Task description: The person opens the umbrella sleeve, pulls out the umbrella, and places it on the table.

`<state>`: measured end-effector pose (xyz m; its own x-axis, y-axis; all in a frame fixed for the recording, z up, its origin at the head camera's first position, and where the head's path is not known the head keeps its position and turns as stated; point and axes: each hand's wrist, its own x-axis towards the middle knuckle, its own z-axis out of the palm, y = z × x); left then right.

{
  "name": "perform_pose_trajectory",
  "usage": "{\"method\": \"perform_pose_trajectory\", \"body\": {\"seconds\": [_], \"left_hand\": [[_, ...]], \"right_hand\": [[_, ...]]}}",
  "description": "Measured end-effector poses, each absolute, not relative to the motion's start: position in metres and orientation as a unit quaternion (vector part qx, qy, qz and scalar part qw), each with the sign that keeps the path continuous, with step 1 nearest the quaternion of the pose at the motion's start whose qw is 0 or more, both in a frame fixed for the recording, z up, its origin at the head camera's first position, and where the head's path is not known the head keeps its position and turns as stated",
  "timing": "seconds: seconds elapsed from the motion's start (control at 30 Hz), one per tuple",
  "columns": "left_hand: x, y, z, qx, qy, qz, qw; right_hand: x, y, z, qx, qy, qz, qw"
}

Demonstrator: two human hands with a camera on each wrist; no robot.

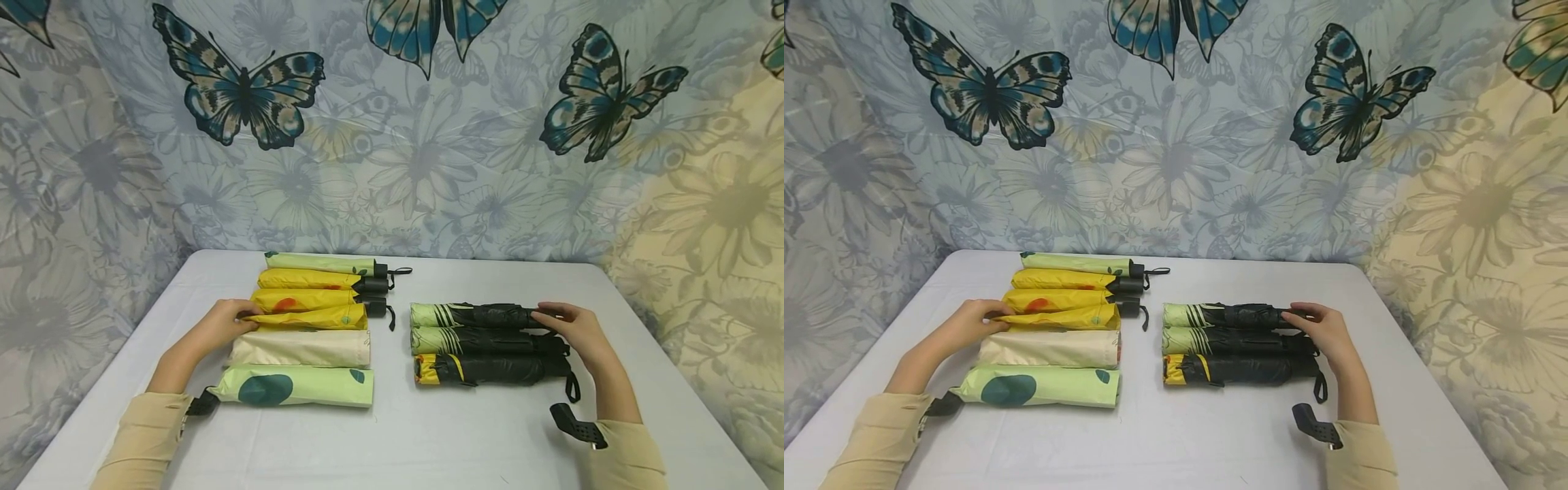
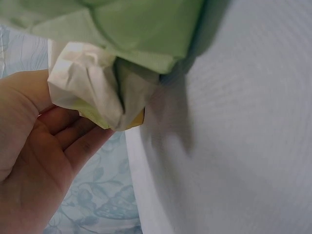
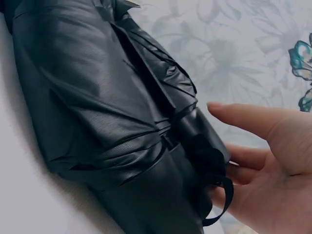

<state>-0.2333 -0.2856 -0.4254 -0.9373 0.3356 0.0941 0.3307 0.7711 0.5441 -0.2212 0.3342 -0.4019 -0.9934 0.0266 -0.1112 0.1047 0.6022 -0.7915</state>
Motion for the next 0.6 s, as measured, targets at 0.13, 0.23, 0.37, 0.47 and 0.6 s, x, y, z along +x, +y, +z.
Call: {"method": "perform_pose_trajectory", "body": {"seconds": [0.13,0.23,0.37,0.47,0.6], "left_hand": [[-0.2341,-0.2857,-0.4259,0.178,0.941,0.288,0.005],[-0.2344,-0.2859,-0.4262,0.178,0.941,0.288,0.006],[-0.2344,-0.2866,-0.4267,0.178,0.941,0.288,0.006],[-0.2347,-0.2870,-0.4276,0.177,0.941,0.287,0.006],[-0.2350,-0.2867,-0.4276,0.175,0.942,0.288,0.012]], "right_hand": [[-0.2216,0.3326,-0.4032,0.051,0.898,-0.434,0.059],[-0.2216,0.3319,-0.4042,0.057,0.898,-0.431,0.071],[-0.2222,0.3307,-0.4047,0.059,0.900,-0.424,0.078],[-0.2223,0.3296,-0.4046,0.060,0.903,-0.417,0.081],[-0.2214,0.3292,-0.4062,0.059,0.910,-0.402,0.087]]}}
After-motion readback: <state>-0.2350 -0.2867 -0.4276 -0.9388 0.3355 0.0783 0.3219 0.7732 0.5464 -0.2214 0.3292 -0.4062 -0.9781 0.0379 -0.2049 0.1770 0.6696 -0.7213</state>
